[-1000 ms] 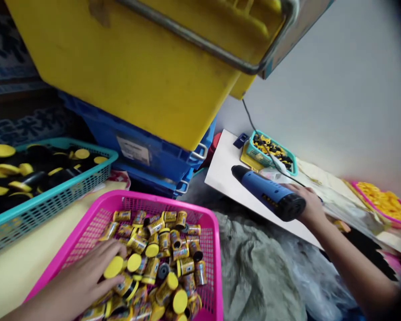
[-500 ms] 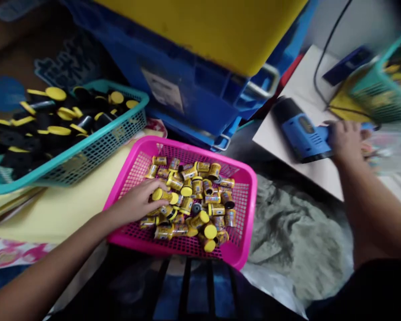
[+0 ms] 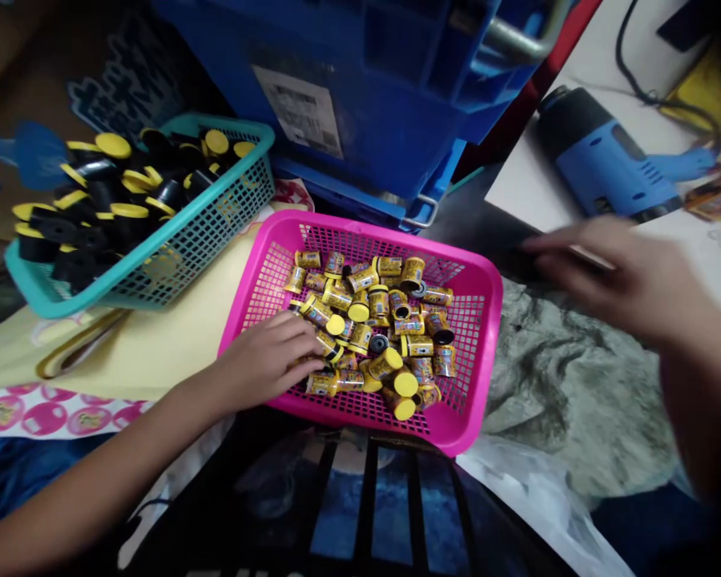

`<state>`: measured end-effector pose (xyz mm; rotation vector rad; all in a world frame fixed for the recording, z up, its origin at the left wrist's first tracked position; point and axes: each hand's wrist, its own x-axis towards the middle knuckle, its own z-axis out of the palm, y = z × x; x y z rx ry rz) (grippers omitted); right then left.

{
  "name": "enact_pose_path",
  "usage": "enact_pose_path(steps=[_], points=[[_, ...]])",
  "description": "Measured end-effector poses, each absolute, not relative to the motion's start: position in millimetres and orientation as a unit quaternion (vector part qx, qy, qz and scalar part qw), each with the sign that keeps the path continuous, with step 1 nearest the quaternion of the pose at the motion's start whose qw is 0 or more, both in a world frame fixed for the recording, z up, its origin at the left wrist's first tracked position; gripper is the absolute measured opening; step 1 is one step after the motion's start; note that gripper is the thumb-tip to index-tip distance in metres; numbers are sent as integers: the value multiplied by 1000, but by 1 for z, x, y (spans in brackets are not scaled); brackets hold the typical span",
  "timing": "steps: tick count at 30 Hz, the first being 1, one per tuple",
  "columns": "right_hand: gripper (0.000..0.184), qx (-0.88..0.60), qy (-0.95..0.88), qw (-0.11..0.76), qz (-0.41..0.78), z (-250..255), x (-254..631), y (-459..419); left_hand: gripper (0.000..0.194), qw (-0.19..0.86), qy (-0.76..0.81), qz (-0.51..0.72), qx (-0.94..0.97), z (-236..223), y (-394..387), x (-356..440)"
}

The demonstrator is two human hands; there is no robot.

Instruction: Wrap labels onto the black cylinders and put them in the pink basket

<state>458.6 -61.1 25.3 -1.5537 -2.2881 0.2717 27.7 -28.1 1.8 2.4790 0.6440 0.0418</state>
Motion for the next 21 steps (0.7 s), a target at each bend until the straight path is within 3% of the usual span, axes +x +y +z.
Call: enact_pose_path(steps=[2, 5, 10, 16, 21], points=[[24, -454, -864, 137, 170, 19, 391, -85, 31, 288, 235, -21, 928, -1, -40, 26], [29, -454, -861, 65, 221, -1, 319, -113, 39, 287, 239, -76, 924, -12, -58, 25], [36, -519, -830, 12, 205, -18, 286, -136, 27, 339, 251, -47, 906, -24, -72, 22], [29, -519, -822, 26, 233, -19, 274, -143, 22, 404, 272, 31, 873, -32, -76, 14], [21, -521, -811, 81, 255, -18, 266, -141, 24, 370, 251, 56, 893, -29, -74, 6]])
